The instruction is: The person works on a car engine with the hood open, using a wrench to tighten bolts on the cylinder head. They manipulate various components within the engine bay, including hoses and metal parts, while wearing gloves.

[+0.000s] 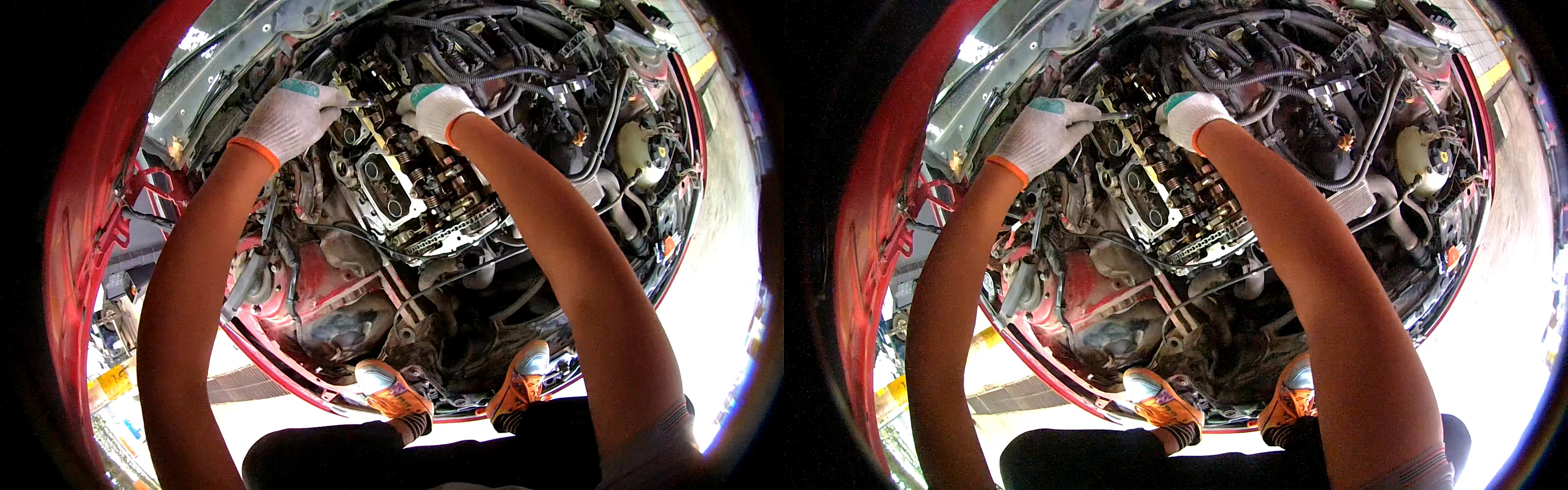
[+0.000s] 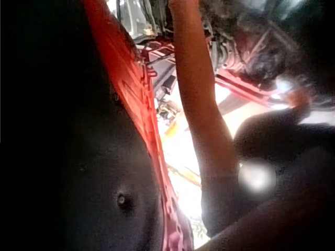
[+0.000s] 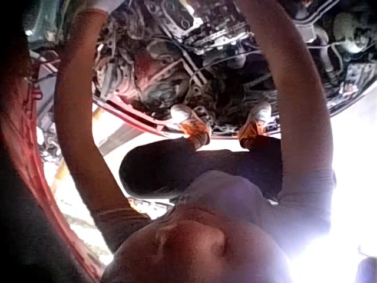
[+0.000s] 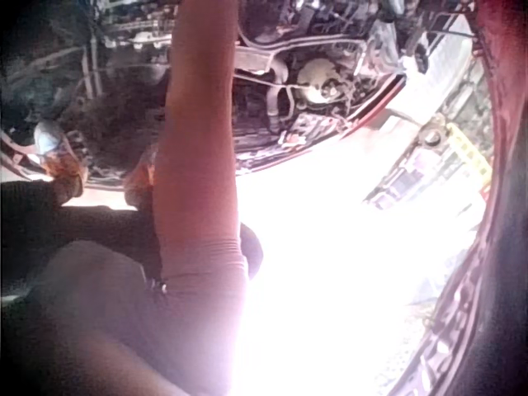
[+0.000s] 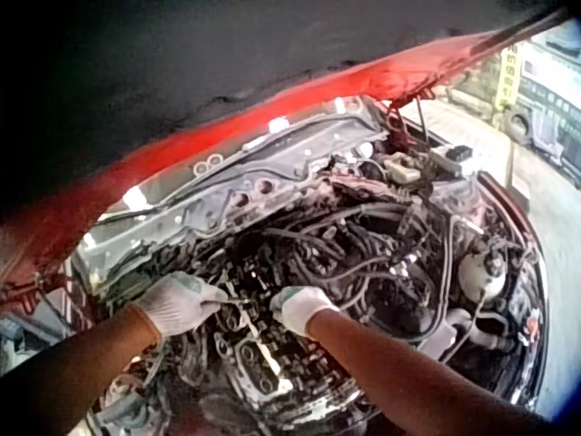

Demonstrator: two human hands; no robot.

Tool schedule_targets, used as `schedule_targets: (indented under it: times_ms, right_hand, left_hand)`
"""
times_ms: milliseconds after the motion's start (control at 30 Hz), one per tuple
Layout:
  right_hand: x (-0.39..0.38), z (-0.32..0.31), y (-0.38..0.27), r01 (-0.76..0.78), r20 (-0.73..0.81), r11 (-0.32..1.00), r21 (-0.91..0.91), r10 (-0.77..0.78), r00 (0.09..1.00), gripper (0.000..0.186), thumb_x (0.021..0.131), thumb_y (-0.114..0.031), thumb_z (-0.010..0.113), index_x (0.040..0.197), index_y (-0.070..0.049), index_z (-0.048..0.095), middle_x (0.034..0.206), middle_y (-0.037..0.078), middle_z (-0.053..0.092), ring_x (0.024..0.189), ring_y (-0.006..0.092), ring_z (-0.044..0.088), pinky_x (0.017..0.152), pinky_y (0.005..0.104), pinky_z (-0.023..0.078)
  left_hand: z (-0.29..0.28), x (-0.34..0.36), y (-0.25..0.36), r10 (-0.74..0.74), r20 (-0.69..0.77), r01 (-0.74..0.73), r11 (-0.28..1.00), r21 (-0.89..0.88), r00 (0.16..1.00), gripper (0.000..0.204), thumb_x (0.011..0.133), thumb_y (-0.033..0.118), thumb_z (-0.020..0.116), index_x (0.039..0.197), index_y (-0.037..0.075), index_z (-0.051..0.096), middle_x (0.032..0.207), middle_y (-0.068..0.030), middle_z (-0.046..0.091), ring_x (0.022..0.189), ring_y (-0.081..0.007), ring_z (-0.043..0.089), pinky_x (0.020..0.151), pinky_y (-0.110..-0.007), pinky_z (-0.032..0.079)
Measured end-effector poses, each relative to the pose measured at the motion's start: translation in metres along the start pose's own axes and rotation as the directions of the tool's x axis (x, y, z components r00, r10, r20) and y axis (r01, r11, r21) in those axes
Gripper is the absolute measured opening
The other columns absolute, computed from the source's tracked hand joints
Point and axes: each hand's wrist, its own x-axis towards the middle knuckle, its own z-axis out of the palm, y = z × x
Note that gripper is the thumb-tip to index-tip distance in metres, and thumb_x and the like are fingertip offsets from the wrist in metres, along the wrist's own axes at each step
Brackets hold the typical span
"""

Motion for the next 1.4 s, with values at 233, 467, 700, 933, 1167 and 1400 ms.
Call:
schedule_targets:
  times_ms: [233, 467, 700, 933, 1167, 1400]
  right_hand:
    - [0.011, 0.002, -0.003, 0.041, -0.018, 0.992, -0.117, -0.044, 0.999, 0.039, 0.104, -0.042, 0.064, 0.137, -0.023, 0.073, 0.123, 0.005, 0.078, 0.112, 0.0355, 0.074, 0.094, 0.0483, 0.061]
    - [-0.001, -0.002, -0.014, 0.096, -0.228, 0.995, 0.031, -0.087, 0.97, 0.034, 0.108, -0.036, 0.059, 0.122, -0.008, 0.072, 0.113, 0.017, 0.075, 0.11, 0.0393, 0.072, 0.095, 0.0484, 0.057]
    - [-0.13, -0.045, 0.056, 0.575, -0.861, 0.641, 0.508, 0.354, 0.366, 0.035, 0.11, -0.033, 0.064, 0.122, 0.0, 0.07, 0.093, 0.008, 0.068, 0.08, 0.0177, 0.063, 0.075, 0.0334, 0.057]
    - [-0.201, 0.003, 0.116, -0.148, -0.723, 0.732, 0.665, 0.68, 0.118, 0.029, 0.106, -0.031, 0.067, 0.108, -0.003, 0.075, 0.099, 0.013, 0.073, 0.087, 0.0243, 0.068, 0.082, 0.0398, 0.056]
    - [-0.108, 0.014, 0.023, 0.152, -0.525, 0.934, 0.323, 0.043, 0.85, 0.029, 0.103, -0.033, 0.066, 0.116, -0.01, 0.078, 0.11, 0.014, 0.077, 0.102, 0.0337, 0.075, 0.091, 0.0417, 0.06]
    - [-0.014, 0.021, -0.013, -0.04, -0.238, 0.999, 0.031, 0.046, 0.97, 0.032, 0.101, -0.038, 0.068, 0.122, -0.016, 0.078, 0.123, 0.012, 0.077, 0.112, 0.0355, 0.073, 0.092, 0.046, 0.059]
  left_hand:
    - [-0.001, 0.003, 0.001, -0.059, 0.015, 0.06, 0.998, -0.003, 0.998, 0.022, 0.098, 0.015, 0.074, 0.117, 0.007, 0.08, 0.111, -0.0154, 0.08, 0.102, -0.0329, 0.077, 0.092, -0.039, 0.06]
    - [0.004, 0.002, -0.004, -0.054, -0.005, 0.054, 0.998, -0.02, 0.999, 0.021, 0.098, 0.015, 0.074, 0.116, 0.006, 0.08, 0.117, -0.0166, 0.079, 0.108, -0.0339, 0.076, 0.097, -0.039, 0.059]
    - [0.015, -0.008, -0.015, 0.026, -0.104, -0.039, 0.992, -0.117, 0.994, 0.021, 0.099, 0.019, 0.073, 0.116, 0.011, 0.081, 0.112, -0.0148, 0.079, 0.099, -0.0339, 0.077, 0.09, -0.041, 0.061]
    - [0.014, -0.01, -0.015, -0.028, -0.072, 0.016, 0.985, -0.17, 0.997, 0.022, 0.098, 0.019, 0.074, 0.118, 0.01, 0.08, 0.115, -0.0141, 0.079, 0.105, -0.0338, 0.076, 0.093, -0.04, 0.06]
    - [0.002, 0.0, -0.006, -0.076, 0.047, 0.081, 0.991, -0.109, 0.996, 0.025, 0.1, 0.016, 0.072, 0.121, 0.004, 0.079, 0.121, -0.0158, 0.079, 0.112, -0.0303, 0.076, 0.098, -0.037, 0.058]
    - [-0.001, 0.005, -0.003, -0.055, 0.055, 0.056, 0.998, -0.015, 0.997, 0.025, 0.1, 0.017, 0.069, 0.121, 0.006, 0.079, 0.119, -0.016, 0.079, 0.111, -0.0321, 0.076, 0.099, -0.038, 0.058]
